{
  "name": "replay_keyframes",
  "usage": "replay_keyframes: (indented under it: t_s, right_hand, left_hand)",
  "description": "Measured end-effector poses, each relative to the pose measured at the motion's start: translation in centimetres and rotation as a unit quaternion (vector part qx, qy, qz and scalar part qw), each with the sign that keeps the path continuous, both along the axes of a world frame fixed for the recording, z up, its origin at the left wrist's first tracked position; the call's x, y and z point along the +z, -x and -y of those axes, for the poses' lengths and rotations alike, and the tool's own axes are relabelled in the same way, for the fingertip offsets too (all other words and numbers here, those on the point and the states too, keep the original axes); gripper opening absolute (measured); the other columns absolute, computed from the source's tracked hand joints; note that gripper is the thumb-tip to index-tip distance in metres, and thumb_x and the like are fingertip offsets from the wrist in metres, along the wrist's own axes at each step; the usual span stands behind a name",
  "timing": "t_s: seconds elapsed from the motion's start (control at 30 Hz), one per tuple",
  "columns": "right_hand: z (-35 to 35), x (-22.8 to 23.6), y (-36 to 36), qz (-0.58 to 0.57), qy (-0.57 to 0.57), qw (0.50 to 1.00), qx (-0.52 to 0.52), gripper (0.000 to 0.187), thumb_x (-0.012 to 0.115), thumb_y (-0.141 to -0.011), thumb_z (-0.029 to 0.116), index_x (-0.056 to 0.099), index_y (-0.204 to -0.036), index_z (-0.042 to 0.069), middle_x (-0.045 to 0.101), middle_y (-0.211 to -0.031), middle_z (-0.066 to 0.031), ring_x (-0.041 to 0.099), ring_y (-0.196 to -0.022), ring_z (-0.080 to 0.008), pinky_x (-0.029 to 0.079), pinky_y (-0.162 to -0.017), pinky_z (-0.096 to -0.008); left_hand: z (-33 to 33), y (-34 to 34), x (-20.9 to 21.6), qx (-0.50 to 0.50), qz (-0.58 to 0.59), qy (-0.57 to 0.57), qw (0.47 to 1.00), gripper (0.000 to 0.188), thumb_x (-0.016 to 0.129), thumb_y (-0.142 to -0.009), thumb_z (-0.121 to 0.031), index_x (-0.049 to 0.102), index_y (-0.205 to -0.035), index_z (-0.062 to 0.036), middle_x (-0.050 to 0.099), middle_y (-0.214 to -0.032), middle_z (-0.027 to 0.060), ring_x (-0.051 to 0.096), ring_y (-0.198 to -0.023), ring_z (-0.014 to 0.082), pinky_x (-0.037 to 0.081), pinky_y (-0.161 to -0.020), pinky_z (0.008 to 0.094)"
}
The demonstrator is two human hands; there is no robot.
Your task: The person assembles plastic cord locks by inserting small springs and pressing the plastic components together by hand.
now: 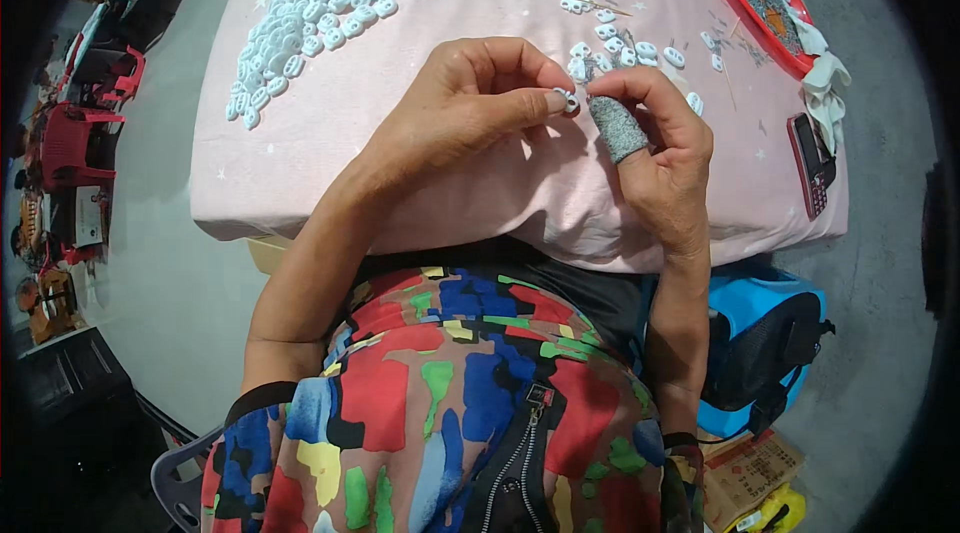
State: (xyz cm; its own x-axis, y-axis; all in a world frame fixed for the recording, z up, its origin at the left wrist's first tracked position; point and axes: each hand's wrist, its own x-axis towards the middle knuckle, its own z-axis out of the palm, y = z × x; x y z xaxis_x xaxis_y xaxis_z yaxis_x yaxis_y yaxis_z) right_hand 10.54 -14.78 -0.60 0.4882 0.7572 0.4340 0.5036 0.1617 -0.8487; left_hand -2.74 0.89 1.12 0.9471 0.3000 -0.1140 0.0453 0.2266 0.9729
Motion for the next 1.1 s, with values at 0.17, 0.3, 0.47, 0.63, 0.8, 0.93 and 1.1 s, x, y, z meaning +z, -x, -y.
replay_keyframes:
  t_s: [0.17, 0.3, 0.47, 0.63, 0.8, 0.93, 1.1]
  right_hand:
    - [0.0, -0.2, 0.1, -0.022, 0.010, 1.000, 0.010, 0.022, 0.060, -0.082, -0.007, 0.065, -0.101, 0.004, 0.063, -0.087, -0.0010, 0.055, -0.073, -0.0062, 0.045, -0.064, -0.0200]
    - [-0.1, -0.2, 0.3, -0.044, 0.002, 0.999, 0.020, 0.023, 0.059, -0.082, -0.009, 0.064, -0.101, 0.002, 0.064, -0.089, -0.0017, 0.060, -0.081, -0.0073, 0.048, -0.071, -0.0204]
    - [0.2, 0.2, 0.6, -0.092, 0.020, 0.995, 0.031, 0.023, 0.059, -0.083, -0.011, 0.064, -0.101, 0.001, 0.065, -0.092, -0.0028, 0.063, -0.088, -0.0091, 0.051, -0.078, -0.0217]
    - [0.2, 0.1, 0.6, -0.112, 0.019, 0.993, 0.024, 0.020, 0.060, -0.085, -0.009, 0.065, -0.101, 0.001, 0.066, -0.092, -0.0025, 0.063, -0.088, -0.0088, 0.051, -0.078, -0.0216]
    - [0.2, 0.1, 0.7, -0.116, 0.013, 0.993, 0.020, 0.020, 0.062, -0.084, -0.009, 0.065, -0.100, 0.001, 0.066, -0.092, -0.0026, 0.064, -0.088, -0.0087, 0.052, -0.078, -0.0214]
    - [0.2, 0.2, 0.8, -0.118, 0.015, 0.993, 0.019, 0.020, 0.064, -0.083, -0.009, 0.065, -0.100, 0.001, 0.066, -0.092, -0.0028, 0.065, -0.088, -0.0089, 0.053, -0.078, -0.0216]
    - [0.2, 0.0, 0.8, -0.120, 0.021, 0.992, 0.014, 0.020, 0.064, -0.082, -0.009, 0.066, -0.099, 0.001, 0.067, -0.091, -0.0027, 0.065, -0.088, -0.0094, 0.053, -0.078, -0.0219]
  left_hand:
    - [0.1, 0.2, 0.1, -0.028, 0.006, 0.025, 0.999, 0.016, 0.069, -0.088, -0.011, 0.067, -0.102, -0.0034, 0.068, -0.086, 0.0013, 0.059, -0.074, 0.0046, 0.045, -0.064, 0.0172]
    - [0.0, 0.1, -0.5, -0.005, -0.005, 0.005, 1.000, 0.018, 0.069, -0.089, -0.010, 0.067, -0.105, -0.0012, 0.068, -0.088, 0.0011, 0.062, -0.080, 0.0064, 0.049, -0.073, 0.0192]
    - [0.3, 0.1, -0.6, 0.013, 0.015, 0.006, 1.000, 0.021, 0.068, -0.089, -0.010, 0.068, -0.107, -0.0003, 0.068, -0.090, 0.0011, 0.061, -0.082, 0.0064, 0.049, -0.076, 0.0202]
    - [0.3, 0.1, -0.5, 0.013, 0.010, -0.020, 1.000, 0.019, 0.068, -0.089, -0.010, 0.069, -0.106, -0.0008, 0.067, -0.091, 0.0001, 0.060, -0.082, 0.0052, 0.048, -0.075, 0.0194]
    - [0.5, 0.1, -0.7, 0.008, 0.006, -0.030, 1.000, 0.020, 0.068, -0.089, -0.010, 0.068, -0.106, 0.0000, 0.067, -0.091, -0.0002, 0.059, -0.083, 0.0050, 0.048, -0.075, 0.0195]
    - [0.6, 0.1, -0.7, 0.001, 0.027, -0.019, 0.999, 0.020, 0.067, -0.090, -0.009, 0.068, -0.107, 0.0006, 0.068, -0.092, 0.0005, 0.060, -0.085, 0.0052, 0.048, -0.076, 0.0198]
    - [0.6, 0.1, -1.0, 0.007, 0.040, -0.025, 0.999, 0.020, 0.067, -0.089, -0.007, 0.069, -0.107, 0.0012, 0.069, -0.093, 0.0018, 0.061, -0.086, 0.0066, 0.050, -0.077, 0.0204]
